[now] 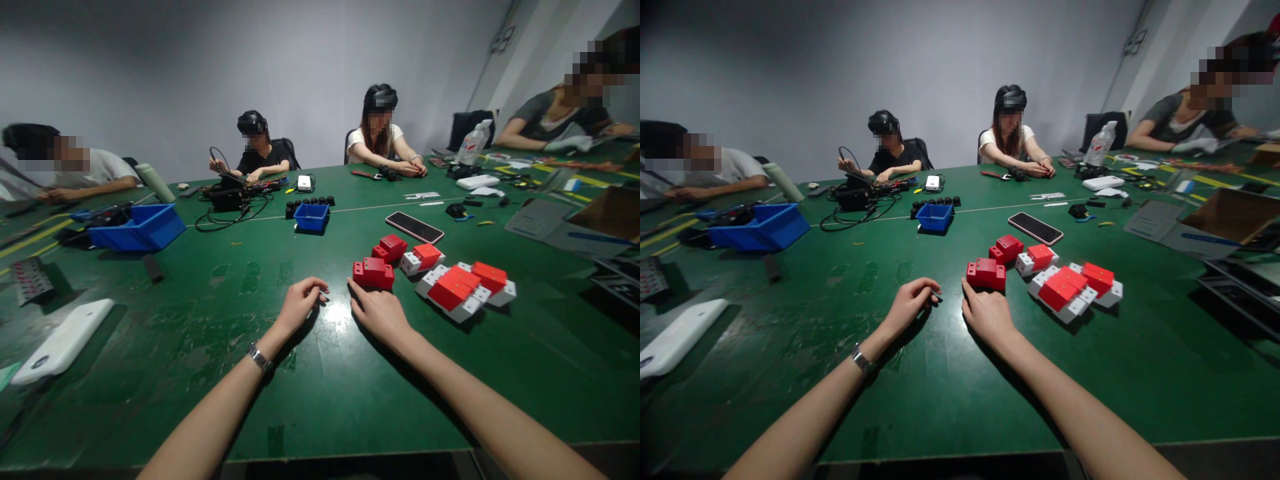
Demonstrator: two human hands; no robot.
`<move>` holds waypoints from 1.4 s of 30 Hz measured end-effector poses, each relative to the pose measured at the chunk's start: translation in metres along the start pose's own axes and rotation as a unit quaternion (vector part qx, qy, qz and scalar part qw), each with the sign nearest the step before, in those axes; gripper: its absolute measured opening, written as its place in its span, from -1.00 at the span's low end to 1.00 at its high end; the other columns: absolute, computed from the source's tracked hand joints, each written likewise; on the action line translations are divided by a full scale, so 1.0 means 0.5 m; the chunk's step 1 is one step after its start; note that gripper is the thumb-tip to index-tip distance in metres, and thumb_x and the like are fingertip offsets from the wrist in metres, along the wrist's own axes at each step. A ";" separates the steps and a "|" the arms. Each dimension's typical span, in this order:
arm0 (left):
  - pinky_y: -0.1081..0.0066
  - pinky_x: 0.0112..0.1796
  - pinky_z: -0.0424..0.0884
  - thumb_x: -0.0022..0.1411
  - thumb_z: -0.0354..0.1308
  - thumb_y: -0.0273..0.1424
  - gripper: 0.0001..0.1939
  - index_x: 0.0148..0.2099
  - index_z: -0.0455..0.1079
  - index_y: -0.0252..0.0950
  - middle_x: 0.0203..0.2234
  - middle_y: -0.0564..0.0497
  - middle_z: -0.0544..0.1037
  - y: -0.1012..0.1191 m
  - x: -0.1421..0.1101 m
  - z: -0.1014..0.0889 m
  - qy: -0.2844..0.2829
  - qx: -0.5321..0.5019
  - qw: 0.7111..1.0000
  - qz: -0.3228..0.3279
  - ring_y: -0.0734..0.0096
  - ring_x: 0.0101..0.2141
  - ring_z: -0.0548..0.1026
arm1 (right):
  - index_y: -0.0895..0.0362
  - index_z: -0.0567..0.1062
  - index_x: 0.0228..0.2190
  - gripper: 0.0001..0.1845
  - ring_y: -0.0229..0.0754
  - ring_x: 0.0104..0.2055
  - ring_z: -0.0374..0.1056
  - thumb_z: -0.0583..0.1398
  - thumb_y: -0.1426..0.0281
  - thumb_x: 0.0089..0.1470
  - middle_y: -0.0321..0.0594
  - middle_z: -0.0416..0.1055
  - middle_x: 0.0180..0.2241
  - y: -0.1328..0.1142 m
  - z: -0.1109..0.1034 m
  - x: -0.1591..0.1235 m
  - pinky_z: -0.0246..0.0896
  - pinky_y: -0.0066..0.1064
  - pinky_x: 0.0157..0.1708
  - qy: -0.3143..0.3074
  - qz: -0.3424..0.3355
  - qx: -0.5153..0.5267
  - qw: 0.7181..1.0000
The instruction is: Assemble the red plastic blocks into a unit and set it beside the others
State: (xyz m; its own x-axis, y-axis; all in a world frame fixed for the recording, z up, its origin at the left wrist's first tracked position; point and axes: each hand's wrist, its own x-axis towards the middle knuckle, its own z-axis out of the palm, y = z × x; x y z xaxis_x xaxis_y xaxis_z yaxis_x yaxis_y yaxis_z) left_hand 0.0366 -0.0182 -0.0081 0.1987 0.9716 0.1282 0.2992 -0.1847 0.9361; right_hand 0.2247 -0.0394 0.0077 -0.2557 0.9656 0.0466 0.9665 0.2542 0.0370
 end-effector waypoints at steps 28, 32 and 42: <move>0.52 -0.49 0.34 0.17 -0.05 -0.40 -0.77 -0.27 0.42 -0.35 -0.39 -0.08 0.53 -0.004 0.001 -0.001 -0.002 -0.007 1.000 0.002 0.43 -0.44 0.50 | 0.04 0.09 0.18 -0.47 -0.08 -0.35 0.47 -0.12 0.27 0.18 -0.10 0.54 -0.35 -0.002 -0.012 -0.004 0.23 -0.39 -0.37 -0.031 0.011 0.001 0.999; 0.52 -0.50 0.34 0.16 -0.04 -0.40 -0.78 -0.28 0.42 -0.36 -0.39 -0.08 0.53 -0.002 0.001 -0.001 0.000 -0.006 1.000 -0.002 0.43 -0.45 0.50 | 0.03 0.08 0.19 -0.46 -0.08 -0.34 0.47 -0.12 0.28 0.18 -0.10 0.54 -0.34 -0.003 -0.014 -0.004 0.23 -0.38 -0.36 -0.035 0.014 0.002 0.999; 0.52 -0.49 0.33 0.16 -0.05 -0.41 -0.78 -0.28 0.41 -0.37 -0.40 -0.08 0.53 0.002 0.000 0.000 0.001 -0.002 1.000 -0.008 0.43 -0.45 0.50 | 0.09 0.06 0.19 -0.45 -0.06 -0.34 0.47 -0.12 0.26 0.18 -0.07 0.53 -0.34 0.007 -0.006 0.001 0.22 -0.37 -0.37 -0.033 0.035 0.001 0.999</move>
State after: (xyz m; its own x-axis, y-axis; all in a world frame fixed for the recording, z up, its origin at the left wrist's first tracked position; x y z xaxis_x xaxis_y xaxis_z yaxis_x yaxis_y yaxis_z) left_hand 0.0369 -0.0184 -0.0069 0.1910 0.9750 0.1138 0.2981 -0.1681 0.9396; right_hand 0.2279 -0.0381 0.0110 -0.1862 0.9824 -0.0165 0.9818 0.1867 0.0345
